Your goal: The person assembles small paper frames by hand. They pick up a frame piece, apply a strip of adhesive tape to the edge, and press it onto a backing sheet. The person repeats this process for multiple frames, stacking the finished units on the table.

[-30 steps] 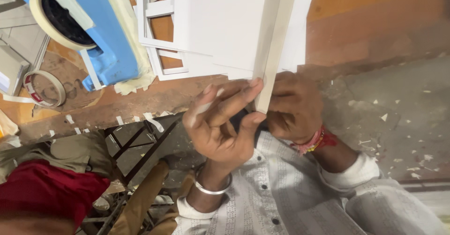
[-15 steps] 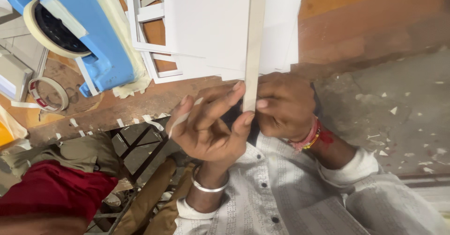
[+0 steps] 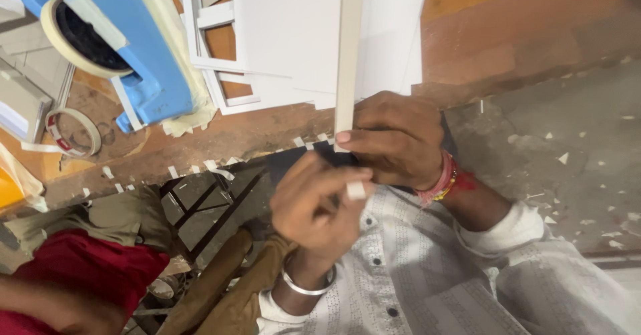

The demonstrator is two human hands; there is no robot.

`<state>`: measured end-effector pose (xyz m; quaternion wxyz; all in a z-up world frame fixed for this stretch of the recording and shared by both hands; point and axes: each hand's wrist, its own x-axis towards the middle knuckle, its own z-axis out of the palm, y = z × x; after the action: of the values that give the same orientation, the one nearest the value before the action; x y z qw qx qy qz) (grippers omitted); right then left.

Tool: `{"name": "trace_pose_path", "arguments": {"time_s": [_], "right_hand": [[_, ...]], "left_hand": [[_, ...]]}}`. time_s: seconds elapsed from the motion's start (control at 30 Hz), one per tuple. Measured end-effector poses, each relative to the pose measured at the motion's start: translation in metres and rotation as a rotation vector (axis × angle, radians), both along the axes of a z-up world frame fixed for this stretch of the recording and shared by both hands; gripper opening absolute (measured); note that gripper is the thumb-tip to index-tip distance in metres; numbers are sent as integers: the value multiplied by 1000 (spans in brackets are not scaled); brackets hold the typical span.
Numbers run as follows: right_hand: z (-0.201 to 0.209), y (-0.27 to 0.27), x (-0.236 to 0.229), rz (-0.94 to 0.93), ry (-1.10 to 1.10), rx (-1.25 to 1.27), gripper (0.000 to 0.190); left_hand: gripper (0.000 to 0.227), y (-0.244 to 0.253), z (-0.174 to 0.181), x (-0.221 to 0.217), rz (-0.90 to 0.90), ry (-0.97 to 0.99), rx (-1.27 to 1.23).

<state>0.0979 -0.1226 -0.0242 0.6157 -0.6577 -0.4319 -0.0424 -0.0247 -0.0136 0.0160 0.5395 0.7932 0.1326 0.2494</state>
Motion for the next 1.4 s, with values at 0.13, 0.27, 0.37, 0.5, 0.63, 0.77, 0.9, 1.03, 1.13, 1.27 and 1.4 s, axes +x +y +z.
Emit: {"name": "trace_pose_path", "arguments": {"time_s": [0.13, 0.27, 0.37, 0.5, 0.63, 0.77, 0.9, 1.03, 1.13, 1.27, 1.4], "right_hand": [[1, 1, -4, -41, -9, -25, 38], [2, 2, -7, -63, -8, -53, 37], [7, 3, -8, -33, 34, -54, 33], [12, 8, 2, -55, 11, -1, 31], [2, 9, -5, -26, 25, 26, 30], [0, 15, 3, -67, -50, 66, 32], [-5, 8, -2, -51, -27, 24, 37], [-7, 8, -1, -62, -45, 26, 38], [-7, 9, -2, -67, -40, 26, 37], [-6, 7, -3, -69, -32, 11, 37], [-6, 8, -4, -81, -50, 13, 38]], "left_hand": [[16, 1, -7, 0, 62, 51, -328], [18, 4, -3, 3, 45, 127, -309], [19, 4, 9, 1, 46, 216, -330], [22, 4, 12, 17, 72, 155, -324], [25, -1, 2, 3, 139, 193, -402], [28, 2, -9, 13, 126, 63, -478], [28, 1, -12, 5, 102, 4, -564], [29, 4, -6, 3, 96, 21, -541], [29, 5, -2, 4, 89, 117, -467], [28, 3, -2, 7, 93, 114, -536], [27, -1, -3, 5, 135, 137, -598]]}}
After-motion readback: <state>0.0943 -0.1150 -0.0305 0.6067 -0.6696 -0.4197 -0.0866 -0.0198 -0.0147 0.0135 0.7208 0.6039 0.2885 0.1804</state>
